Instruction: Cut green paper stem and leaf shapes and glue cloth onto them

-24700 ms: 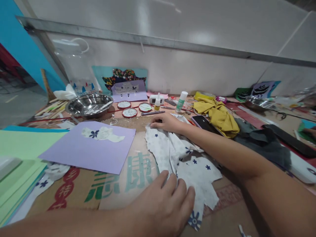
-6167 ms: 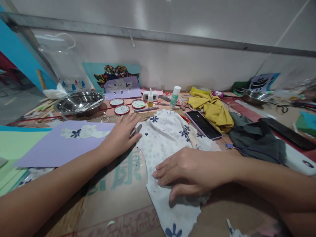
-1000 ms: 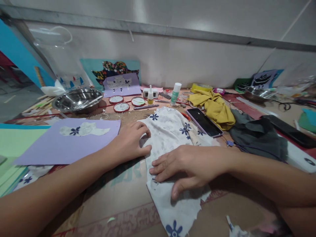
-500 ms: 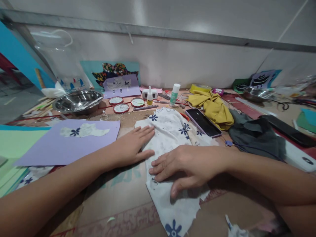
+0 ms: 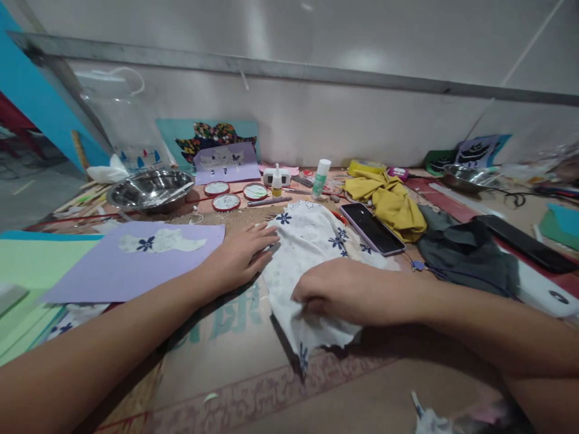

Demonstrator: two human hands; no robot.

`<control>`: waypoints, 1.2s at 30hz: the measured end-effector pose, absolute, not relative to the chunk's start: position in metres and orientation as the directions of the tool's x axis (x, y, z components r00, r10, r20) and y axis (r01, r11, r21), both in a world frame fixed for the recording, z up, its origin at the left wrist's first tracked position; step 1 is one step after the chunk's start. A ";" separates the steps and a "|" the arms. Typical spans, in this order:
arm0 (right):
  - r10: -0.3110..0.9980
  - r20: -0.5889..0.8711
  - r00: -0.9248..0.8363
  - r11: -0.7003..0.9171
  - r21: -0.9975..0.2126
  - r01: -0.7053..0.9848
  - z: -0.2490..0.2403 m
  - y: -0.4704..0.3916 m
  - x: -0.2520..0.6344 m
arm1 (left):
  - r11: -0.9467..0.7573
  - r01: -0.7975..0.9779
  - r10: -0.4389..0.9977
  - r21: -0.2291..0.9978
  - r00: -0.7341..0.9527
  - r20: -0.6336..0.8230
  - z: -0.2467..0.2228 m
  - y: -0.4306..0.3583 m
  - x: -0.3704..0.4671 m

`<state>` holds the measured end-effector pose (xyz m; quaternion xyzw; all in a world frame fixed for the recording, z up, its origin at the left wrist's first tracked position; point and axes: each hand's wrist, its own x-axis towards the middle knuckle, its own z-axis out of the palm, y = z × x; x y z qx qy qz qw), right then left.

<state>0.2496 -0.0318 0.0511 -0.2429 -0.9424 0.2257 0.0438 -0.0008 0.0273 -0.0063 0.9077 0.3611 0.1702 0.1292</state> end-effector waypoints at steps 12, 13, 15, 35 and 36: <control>0.843 0.357 -0.401 0.389 -0.921 -0.002 0.102 0.022 0.254 | -0.311 0.191 0.749 0.931 0.652 0.117 0.023 0.004 0.011; 0.851 0.336 -0.403 0.365 -0.931 -0.005 0.107 0.026 0.251 | -0.276 0.188 0.763 0.943 0.640 0.096 0.026 0.001 0.012; 0.862 0.290 -0.416 0.319 -0.948 -0.001 0.114 0.038 0.241 | -0.207 0.218 0.792 0.954 0.609 0.032 0.031 -0.004 0.015; 0.905 0.112 -0.410 0.408 -0.500 0.764 0.088 0.067 0.309 | 0.165 -0.323 0.980 0.932 0.161 -0.118 0.081 0.011 -0.006; 0.909 0.047 -0.415 0.395 -0.420 0.817 0.083 0.067 0.312 | 0.145 -0.336 0.983 0.931 0.160 -0.095 0.081 0.012 -0.008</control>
